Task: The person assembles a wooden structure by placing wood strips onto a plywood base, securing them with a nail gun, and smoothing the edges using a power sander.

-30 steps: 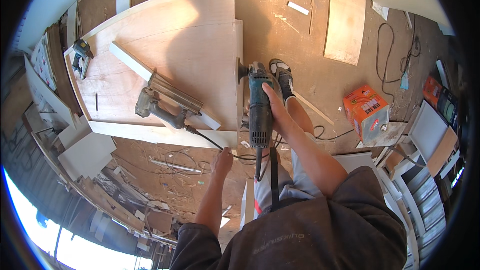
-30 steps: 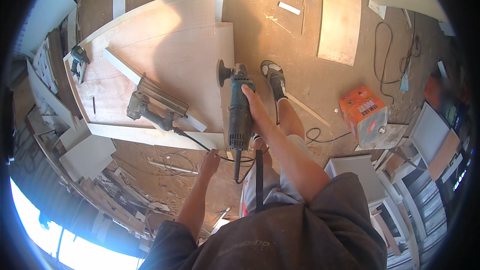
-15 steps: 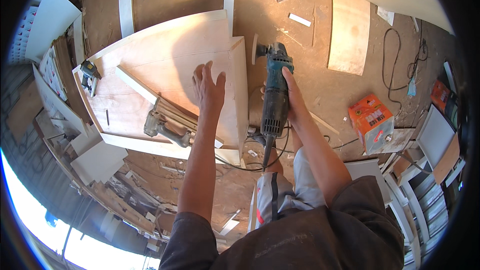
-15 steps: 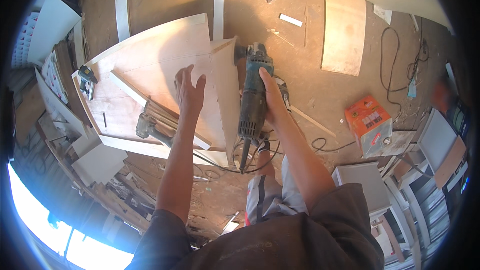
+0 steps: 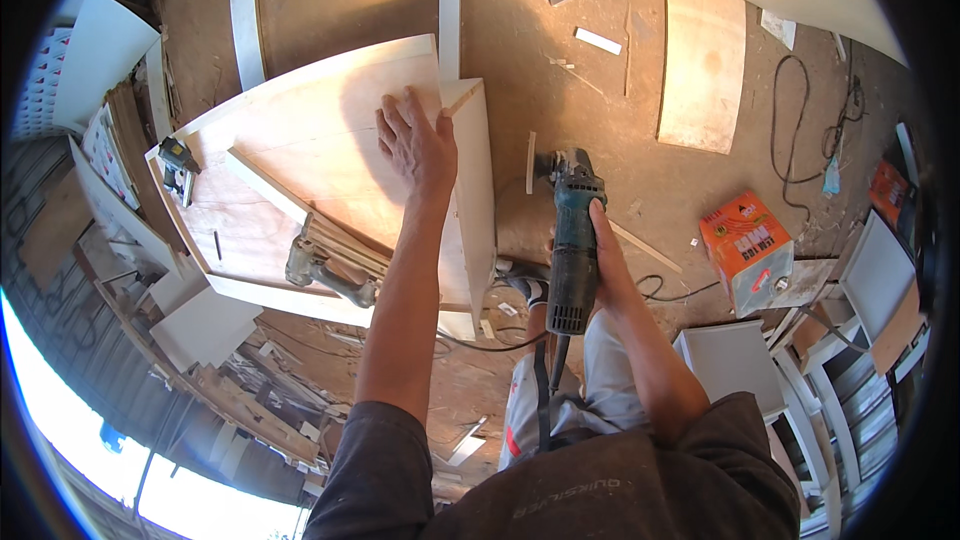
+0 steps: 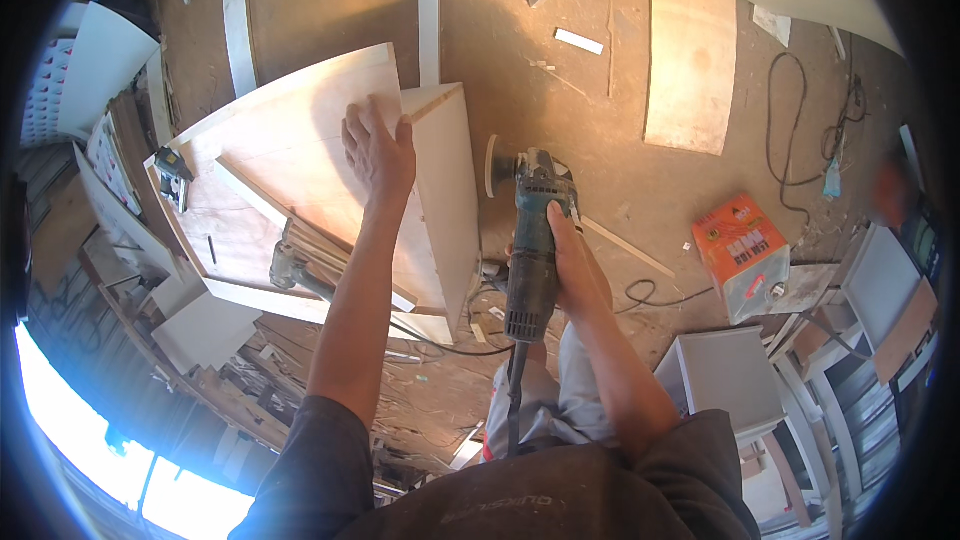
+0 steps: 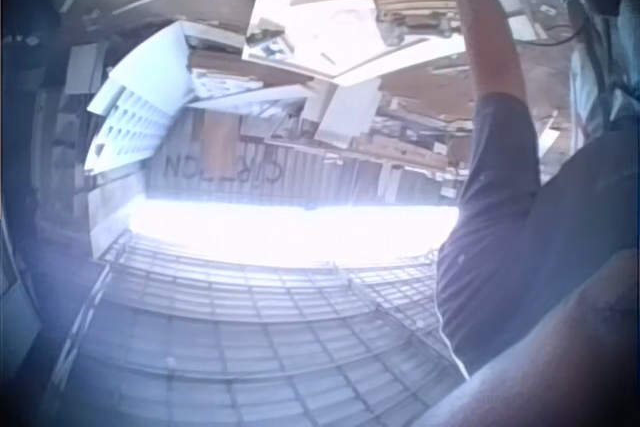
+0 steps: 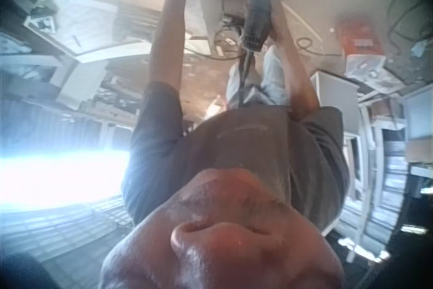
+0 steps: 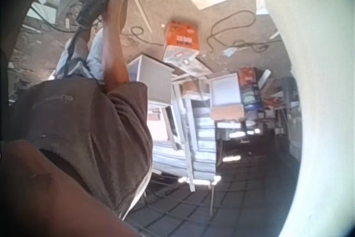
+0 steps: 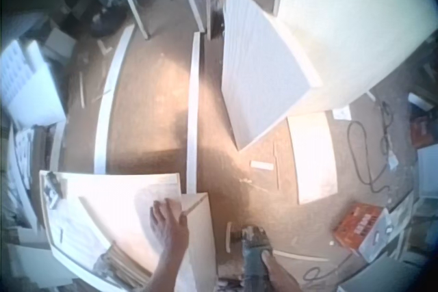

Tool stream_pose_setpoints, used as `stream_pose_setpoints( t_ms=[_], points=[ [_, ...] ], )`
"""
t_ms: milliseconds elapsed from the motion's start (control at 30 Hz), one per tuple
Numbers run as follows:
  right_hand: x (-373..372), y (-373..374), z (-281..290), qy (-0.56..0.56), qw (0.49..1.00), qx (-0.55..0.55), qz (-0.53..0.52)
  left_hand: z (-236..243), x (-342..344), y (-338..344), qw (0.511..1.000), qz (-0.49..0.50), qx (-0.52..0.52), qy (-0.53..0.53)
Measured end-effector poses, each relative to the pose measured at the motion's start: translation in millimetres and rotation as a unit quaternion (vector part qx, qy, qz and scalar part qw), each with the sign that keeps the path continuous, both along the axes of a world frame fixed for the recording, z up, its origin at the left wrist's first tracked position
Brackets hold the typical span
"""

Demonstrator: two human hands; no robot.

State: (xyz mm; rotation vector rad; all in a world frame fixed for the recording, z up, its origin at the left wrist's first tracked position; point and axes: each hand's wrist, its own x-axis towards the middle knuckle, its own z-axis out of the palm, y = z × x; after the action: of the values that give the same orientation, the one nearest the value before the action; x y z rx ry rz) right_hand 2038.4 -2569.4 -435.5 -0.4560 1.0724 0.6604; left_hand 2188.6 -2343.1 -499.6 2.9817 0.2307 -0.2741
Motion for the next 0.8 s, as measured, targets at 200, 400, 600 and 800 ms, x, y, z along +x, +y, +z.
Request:
stream_pose_setpoints(
  t_ms=[200,400,600,800],
  points=[
    [25,15,2,-0.046,0.999,0.003,0.005,25,41,-1,0.996,-0.051,-0.059,-0.043],
    [35,26,-2,-0.053,0.998,0.007,0.020,16,103,1,0.986,-0.154,-0.050,-0.044],
    [78,44,2,-0.071,0.997,-0.002,0.005,15,124,50,0.978,-0.172,-0.100,-0.056],
    [136,69,-10,-0.119,0.992,-0.023,0.039,15,119,69,0.981,-0.164,-0.083,-0.060]
  ],
)
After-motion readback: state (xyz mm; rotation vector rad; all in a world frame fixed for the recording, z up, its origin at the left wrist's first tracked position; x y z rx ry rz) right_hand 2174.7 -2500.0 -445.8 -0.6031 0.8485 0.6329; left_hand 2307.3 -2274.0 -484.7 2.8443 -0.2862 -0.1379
